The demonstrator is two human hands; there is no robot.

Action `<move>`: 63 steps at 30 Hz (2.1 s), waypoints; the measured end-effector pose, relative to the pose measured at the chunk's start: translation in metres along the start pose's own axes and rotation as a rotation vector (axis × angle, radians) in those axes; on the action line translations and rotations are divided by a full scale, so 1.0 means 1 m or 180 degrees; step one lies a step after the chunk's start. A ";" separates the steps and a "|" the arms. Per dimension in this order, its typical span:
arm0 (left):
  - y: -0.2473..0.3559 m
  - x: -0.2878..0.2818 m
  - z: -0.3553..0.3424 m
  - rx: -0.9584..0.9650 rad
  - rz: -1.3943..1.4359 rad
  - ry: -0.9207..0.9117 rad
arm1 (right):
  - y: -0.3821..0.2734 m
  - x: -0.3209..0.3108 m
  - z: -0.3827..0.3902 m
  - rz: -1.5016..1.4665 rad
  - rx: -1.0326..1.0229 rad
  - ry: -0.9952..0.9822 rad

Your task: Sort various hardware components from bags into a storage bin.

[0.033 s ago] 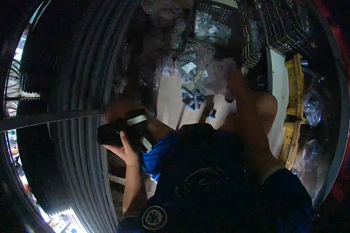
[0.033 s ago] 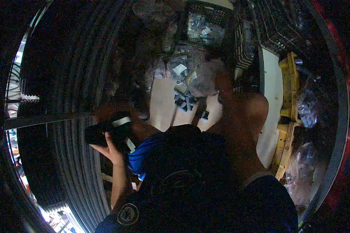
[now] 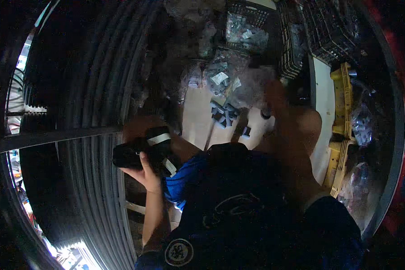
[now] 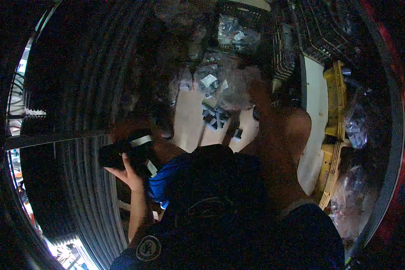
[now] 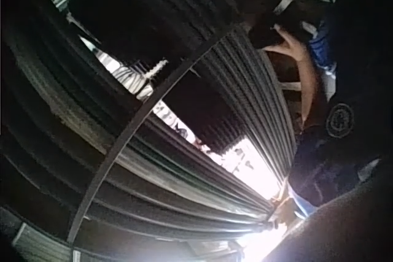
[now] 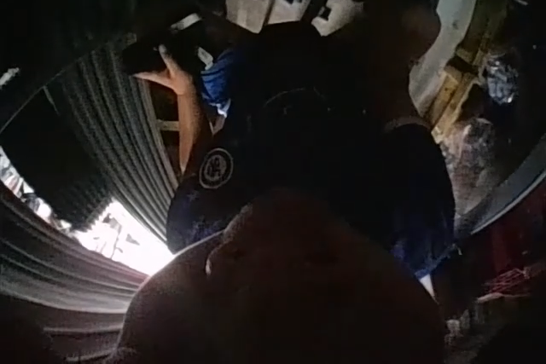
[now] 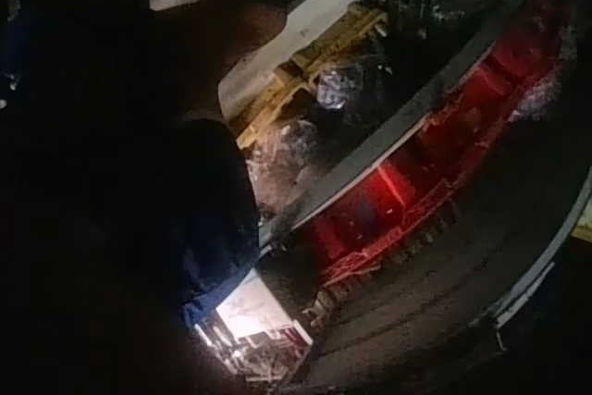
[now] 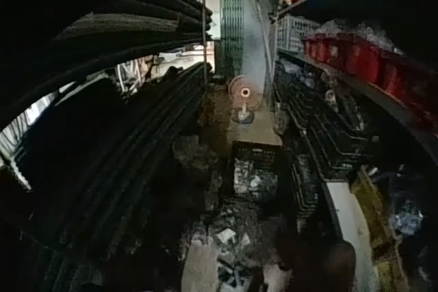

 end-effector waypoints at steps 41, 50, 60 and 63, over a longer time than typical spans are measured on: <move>0.069 0.163 -0.077 0.0639 -0.0743 -0.2152 | -0.008 -0.010 -0.022 -0.1781 -0.0783 -0.0968; 0.069 0.154 -0.084 0.0118 -0.0599 -0.2876 | -0.037 -0.066 -0.034 -0.3218 0.0327 -0.0871; 0.047 0.142 -0.078 -0.0987 0.1076 -0.1448 | -0.105 -0.088 -0.043 -0.4743 0.0575 0.0097; 0.028 0.160 -0.043 -0.0314 -0.0047 -0.2413 | -0.140 -0.078 -0.036 -0.5334 0.0459 -0.0177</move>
Point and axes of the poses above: each hand's wrist, its own z-axis away from the middle knuckle, its own x-axis out of the palm, y = z × x, the point moved 1 cm from there along -z, towards the middle knuckle, and after that the axes turned 13 degrees about z, right-handed, at the moved point
